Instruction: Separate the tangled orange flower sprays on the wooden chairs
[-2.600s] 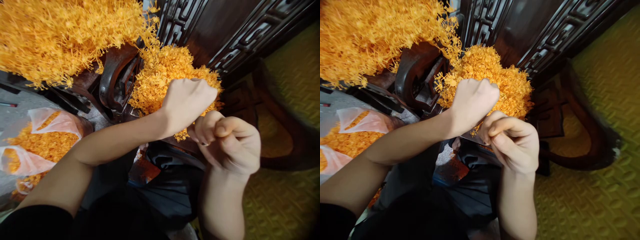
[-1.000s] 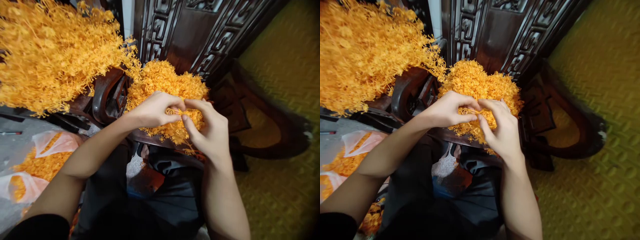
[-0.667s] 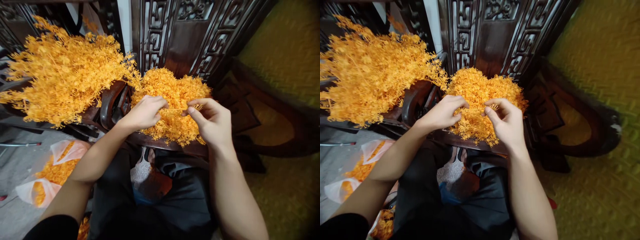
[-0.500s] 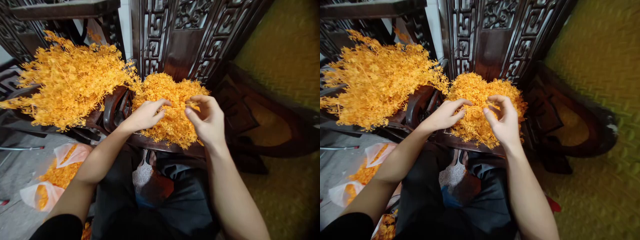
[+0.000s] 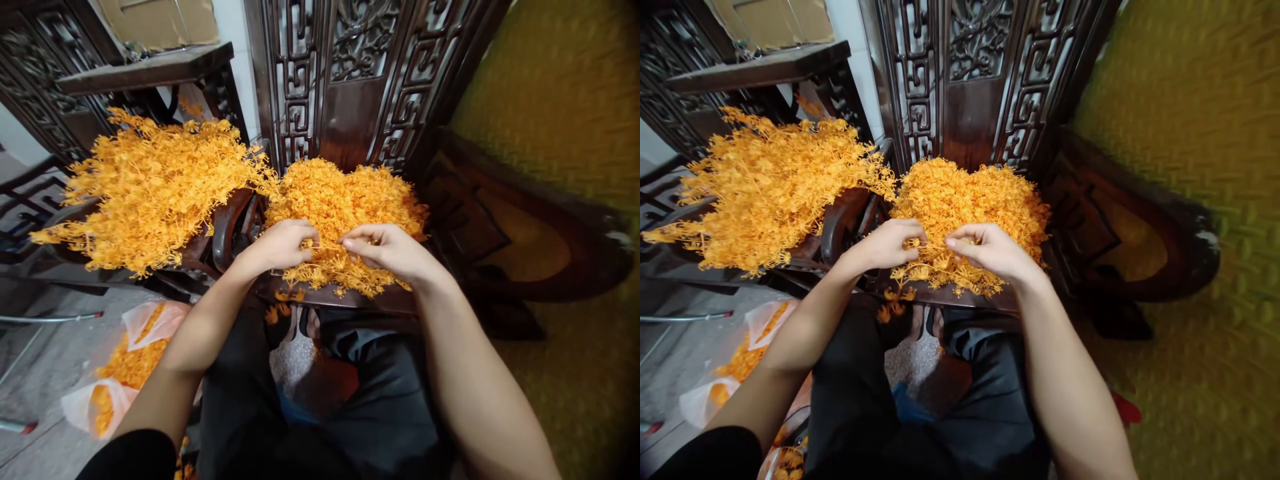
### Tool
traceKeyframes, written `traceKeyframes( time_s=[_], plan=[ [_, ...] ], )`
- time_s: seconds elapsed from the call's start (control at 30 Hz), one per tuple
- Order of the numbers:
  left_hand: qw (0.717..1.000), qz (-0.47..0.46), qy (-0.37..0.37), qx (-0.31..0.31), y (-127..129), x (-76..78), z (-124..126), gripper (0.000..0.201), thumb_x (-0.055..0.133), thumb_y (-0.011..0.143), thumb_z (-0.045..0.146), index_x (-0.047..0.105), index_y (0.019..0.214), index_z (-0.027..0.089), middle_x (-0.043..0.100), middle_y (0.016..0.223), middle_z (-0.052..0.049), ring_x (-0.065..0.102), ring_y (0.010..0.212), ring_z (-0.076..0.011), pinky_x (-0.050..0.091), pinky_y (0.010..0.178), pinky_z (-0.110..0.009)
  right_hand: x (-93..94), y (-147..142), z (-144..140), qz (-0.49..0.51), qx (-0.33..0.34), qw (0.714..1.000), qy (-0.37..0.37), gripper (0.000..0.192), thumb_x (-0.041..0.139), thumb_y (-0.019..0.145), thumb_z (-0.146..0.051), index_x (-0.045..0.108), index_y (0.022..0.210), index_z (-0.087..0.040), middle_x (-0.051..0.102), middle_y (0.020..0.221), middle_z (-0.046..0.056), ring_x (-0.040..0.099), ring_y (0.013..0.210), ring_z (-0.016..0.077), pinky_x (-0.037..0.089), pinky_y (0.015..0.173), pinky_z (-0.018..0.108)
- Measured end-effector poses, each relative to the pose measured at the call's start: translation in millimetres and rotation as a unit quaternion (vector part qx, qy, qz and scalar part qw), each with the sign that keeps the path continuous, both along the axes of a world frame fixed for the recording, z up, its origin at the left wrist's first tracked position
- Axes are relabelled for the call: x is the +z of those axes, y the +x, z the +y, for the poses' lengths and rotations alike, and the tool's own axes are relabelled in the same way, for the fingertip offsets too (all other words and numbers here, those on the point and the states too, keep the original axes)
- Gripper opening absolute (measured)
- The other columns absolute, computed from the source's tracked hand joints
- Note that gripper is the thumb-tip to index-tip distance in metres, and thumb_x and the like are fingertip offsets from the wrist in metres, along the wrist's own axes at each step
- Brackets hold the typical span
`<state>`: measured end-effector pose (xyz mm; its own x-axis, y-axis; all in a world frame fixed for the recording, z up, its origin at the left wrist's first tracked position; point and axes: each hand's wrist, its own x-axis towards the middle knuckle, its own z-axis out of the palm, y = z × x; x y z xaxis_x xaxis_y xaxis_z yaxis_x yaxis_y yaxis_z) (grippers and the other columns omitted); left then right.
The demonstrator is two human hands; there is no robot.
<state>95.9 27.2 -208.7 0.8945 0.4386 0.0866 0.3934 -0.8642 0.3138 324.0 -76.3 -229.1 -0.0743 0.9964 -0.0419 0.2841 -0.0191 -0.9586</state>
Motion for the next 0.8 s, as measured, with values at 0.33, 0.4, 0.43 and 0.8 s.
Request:
traceKeyframes(
  time_s=[0.33, 0.4, 0.43, 0.8],
  plan=[
    [0.986, -0.052, -0.158, -0.030, -6.7, 0.5, 5.2, 0.044, 0.070, 0.088, 0.053, 0.069, 0.108, 0.014, 0.061, 0.074, 0.002, 0.052, 0.066, -0.0123, 0.040, 0.065, -0.025, 3.4, 3.2, -2.4, -0.175, -0.055, 0.979, 0.086, 0.020, 0.068, 0.082, -0.034, 0.079, 0.089, -0.020, 0.080, 0.094, 0.004, 0.073, 0.090, 0.0242, 0.052, 0.086, 0.037],
    [0.983, -0.090, -0.161, -0.012, -6.2, -2.2, 6.5, 0.040, 0.070, 0.088, 0.053, 0.069, 0.099, 0.014, 0.061, 0.076, 0.002, 0.051, 0.068, -0.0119, 0.038, 0.065, -0.025, 2.8, 4.6, -3.1, -0.177, -0.051, 0.977, 0.102, 0.023, 0.066, 0.085, -0.037, 0.079, 0.092, -0.020, 0.080, 0.097, 0.004, 0.073, 0.091, 0.0245, 0.053, 0.087, 0.037],
    [0.982, -0.106, -0.155, 0.003, -5.4, -3.3, 6.6, 0.039, 0.070, 0.089, 0.052, 0.069, 0.094, 0.014, 0.060, 0.075, 0.002, 0.050, 0.067, -0.0117, 0.038, 0.065, -0.025, 2.2, 3.7, -3.3, -0.181, -0.051, 0.976, 0.110, 0.026, 0.065, 0.087, -0.041, 0.078, 0.092, -0.020, 0.079, 0.096, 0.005, 0.072, 0.090, 0.0247, 0.053, 0.087, 0.038],
    [0.947, -0.255, -0.174, 0.089, 8.5, 6.8, -16.6, 0.046, 0.068, 0.088, 0.059, 0.069, 0.075, 0.014, 0.058, 0.066, 0.002, 0.046, 0.061, -0.0102, 0.033, 0.058, -0.024, -6.7, -34.4, -0.1, -0.199, -0.099, 0.933, 0.283, 0.030, 0.065, 0.088, -0.027, 0.064, 0.117, -0.019, 0.071, 0.109, 0.010, 0.068, 0.098, 0.0253, 0.053, 0.090, 0.041]
  ],
)
